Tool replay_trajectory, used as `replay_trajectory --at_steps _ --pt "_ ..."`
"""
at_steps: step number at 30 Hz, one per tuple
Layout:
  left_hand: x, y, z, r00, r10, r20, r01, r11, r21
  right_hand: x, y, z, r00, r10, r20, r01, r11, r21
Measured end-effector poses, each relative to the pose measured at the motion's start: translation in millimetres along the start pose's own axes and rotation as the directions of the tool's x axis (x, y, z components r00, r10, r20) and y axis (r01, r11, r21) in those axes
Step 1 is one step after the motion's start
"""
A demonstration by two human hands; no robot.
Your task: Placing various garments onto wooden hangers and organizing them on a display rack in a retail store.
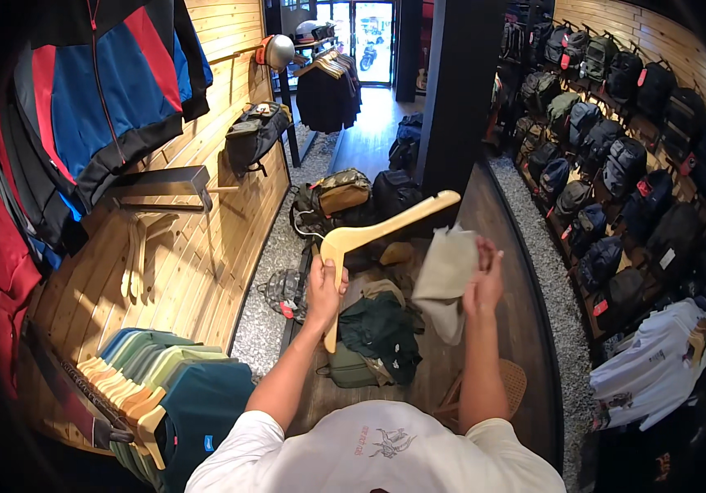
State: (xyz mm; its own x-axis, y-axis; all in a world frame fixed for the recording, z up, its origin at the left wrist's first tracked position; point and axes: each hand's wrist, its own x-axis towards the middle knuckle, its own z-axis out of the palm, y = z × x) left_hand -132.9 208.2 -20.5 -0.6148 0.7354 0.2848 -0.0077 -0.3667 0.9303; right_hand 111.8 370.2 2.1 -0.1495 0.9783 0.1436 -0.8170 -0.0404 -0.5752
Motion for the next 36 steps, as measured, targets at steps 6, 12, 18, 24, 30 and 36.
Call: replay_trajectory --at_steps 6,12,18,24,30,36 --pt "-9 -64 67 0.962 0.262 -0.081 -0.241 0.948 0.208 -86 109 54 0.954 0.257 0.151 -0.064 0.672 -0.737" --pt "-16 -50 51 0.977 -0.212 0.003 0.208 0.956 -0.205 -46 93 -26 0.833 0.551 0.047 -0.452 0.727 -0.517" --pt "-23 -91 1 0.968 -0.219 -0.121 0.217 0.976 -0.029 -28 99 -81 0.77 0.638 -0.004 -0.451 0.539 -0.711" --pt "-106 -169 -68 0.841 -0.4 -0.365 0.429 0.903 -0.001 -65 166 -182 0.541 0.827 -0.153 -0.602 0.253 -0.757" --pt "-223 -252 -112 0.6 -0.605 -0.524 0.586 0.778 -0.227 -150 253 -358 0.383 0.888 -0.253 -0.43 -0.071 -0.9" --pt "-285 -374 -168 0.397 -0.751 -0.528 0.659 0.633 -0.406 -248 349 -520 0.31 0.818 -0.484 -0.431 -0.333 -0.839"
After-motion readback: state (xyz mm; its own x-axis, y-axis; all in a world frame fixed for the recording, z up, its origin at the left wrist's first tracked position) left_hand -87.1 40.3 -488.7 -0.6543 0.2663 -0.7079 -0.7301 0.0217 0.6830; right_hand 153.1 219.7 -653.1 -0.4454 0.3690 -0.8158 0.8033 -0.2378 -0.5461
